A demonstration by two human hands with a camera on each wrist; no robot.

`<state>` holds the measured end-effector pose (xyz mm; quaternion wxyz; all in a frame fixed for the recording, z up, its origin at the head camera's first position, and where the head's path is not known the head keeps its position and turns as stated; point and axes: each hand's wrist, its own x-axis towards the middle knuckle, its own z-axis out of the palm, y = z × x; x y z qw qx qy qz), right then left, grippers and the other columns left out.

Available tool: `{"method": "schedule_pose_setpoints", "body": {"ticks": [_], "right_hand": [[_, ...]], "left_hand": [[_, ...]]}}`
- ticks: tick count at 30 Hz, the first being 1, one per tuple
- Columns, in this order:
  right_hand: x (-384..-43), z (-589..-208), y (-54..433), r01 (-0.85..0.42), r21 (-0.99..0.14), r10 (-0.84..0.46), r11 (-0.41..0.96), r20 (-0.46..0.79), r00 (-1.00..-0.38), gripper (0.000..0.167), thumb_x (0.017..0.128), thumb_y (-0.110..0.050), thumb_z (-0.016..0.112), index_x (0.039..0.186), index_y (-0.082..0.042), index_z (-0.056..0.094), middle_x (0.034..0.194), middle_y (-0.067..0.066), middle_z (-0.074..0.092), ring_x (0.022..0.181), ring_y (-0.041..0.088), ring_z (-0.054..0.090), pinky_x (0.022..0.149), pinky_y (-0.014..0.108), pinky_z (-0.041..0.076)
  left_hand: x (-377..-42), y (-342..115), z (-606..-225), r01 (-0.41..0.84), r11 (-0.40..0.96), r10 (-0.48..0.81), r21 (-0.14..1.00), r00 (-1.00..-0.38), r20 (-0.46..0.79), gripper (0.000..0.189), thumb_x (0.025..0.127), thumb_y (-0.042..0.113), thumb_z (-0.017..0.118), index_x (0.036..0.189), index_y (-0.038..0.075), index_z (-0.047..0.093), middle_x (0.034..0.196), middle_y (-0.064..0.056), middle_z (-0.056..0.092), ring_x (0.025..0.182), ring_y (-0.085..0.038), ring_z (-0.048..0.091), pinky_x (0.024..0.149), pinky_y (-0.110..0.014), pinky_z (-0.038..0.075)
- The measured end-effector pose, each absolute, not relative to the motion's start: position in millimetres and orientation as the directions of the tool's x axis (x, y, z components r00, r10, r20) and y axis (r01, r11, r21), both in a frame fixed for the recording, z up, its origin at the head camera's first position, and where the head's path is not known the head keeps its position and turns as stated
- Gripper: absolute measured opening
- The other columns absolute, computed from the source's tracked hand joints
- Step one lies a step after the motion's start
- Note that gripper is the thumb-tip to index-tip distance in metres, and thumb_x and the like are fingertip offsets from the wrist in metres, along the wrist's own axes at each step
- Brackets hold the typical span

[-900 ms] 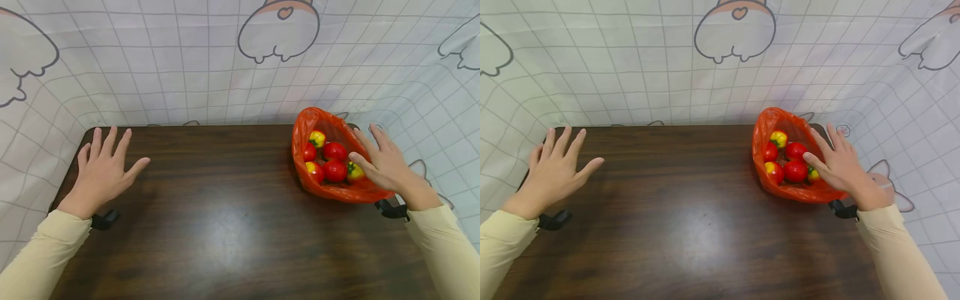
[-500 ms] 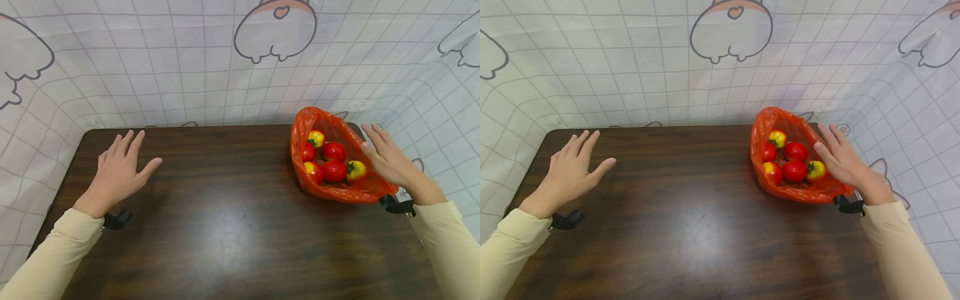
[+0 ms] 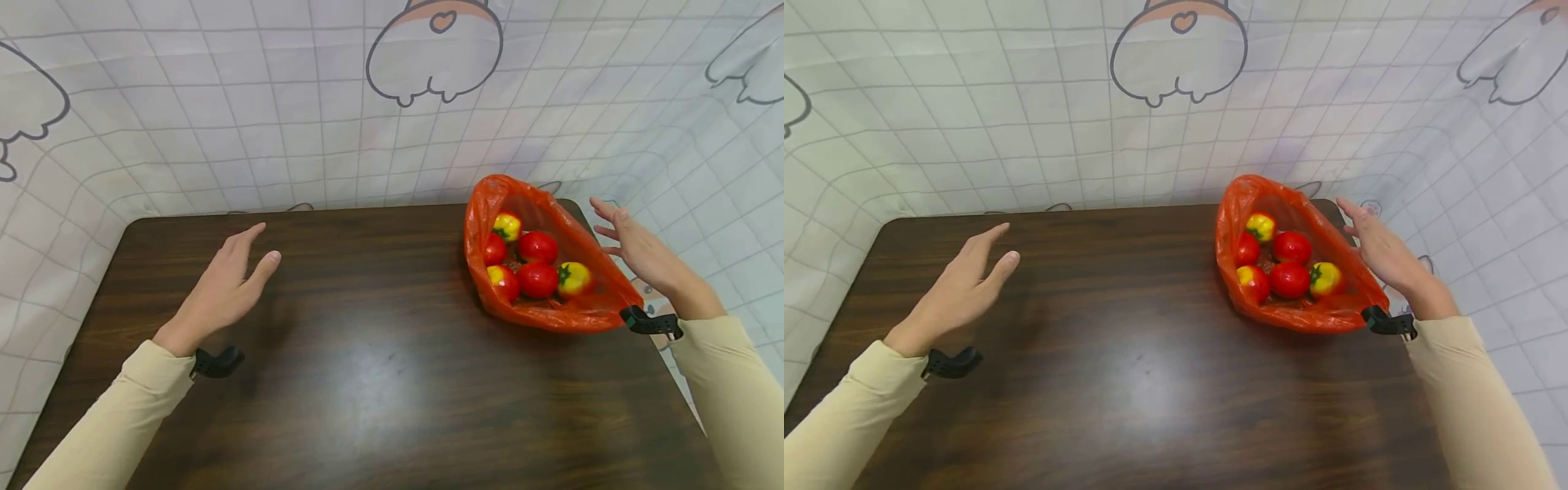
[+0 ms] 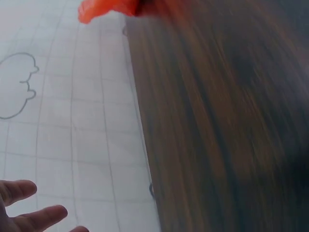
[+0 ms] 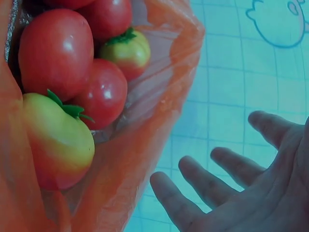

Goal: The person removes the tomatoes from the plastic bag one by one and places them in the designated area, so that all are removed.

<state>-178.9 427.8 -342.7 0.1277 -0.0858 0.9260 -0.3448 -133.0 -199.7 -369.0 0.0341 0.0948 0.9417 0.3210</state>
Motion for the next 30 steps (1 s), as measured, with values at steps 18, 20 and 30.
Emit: {"method": "schedule_pose_setpoints", "body": {"ticks": [18,20,30], "right_hand": [[-203.1,-355.0,432.4,0.051,-0.654,-0.21,0.755,-0.316,-0.925,0.069,0.108,-0.056,0.001,0.168,-0.022,0.002,0.174,0.024,0.007,0.153,0.058,0.02,0.118,0.076,0.024],[-202.1,-355.9,432.8,0.062,-0.65,-0.202,0.758,-0.323,-0.925,0.071,0.107,-0.059,0.002,0.168,-0.022,0.003,0.173,0.025,0.009,0.153,0.058,0.022,0.117,0.076,0.025],[-194.2,-364.9,433.3,0.076,-0.675,-0.224,0.734,-0.347,-0.911,0.076,0.107,-0.06,0.004,0.167,-0.014,0.01,0.168,0.029,0.026,0.149,0.059,0.032,0.117,0.073,0.029]], "left_hand": [[-149.4,-131.1,-390.8,0.078,0.46,0.292,0.885,-0.954,-0.068,0.059,0.111,0.052,0.026,0.16,0.018,0.03,0.155,-0.014,0.048,0.137,-0.035,0.057,0.105,-0.057,0.053],[-151.3,-121.2,-393.8,0.062,0.406,0.314,0.912,-0.946,-0.076,0.059,0.112,0.051,0.026,0.159,0.016,0.032,0.153,-0.016,0.05,0.135,-0.036,0.06,0.104,-0.056,0.054],[-153.9,-71.4,-408.7,-0.027,0.236,0.393,0.971,-0.912,-0.121,0.053,0.113,0.047,0.028,0.155,0.016,0.038,0.147,-0.017,0.055,0.127,-0.035,0.066,0.094,-0.044,0.059]]}}
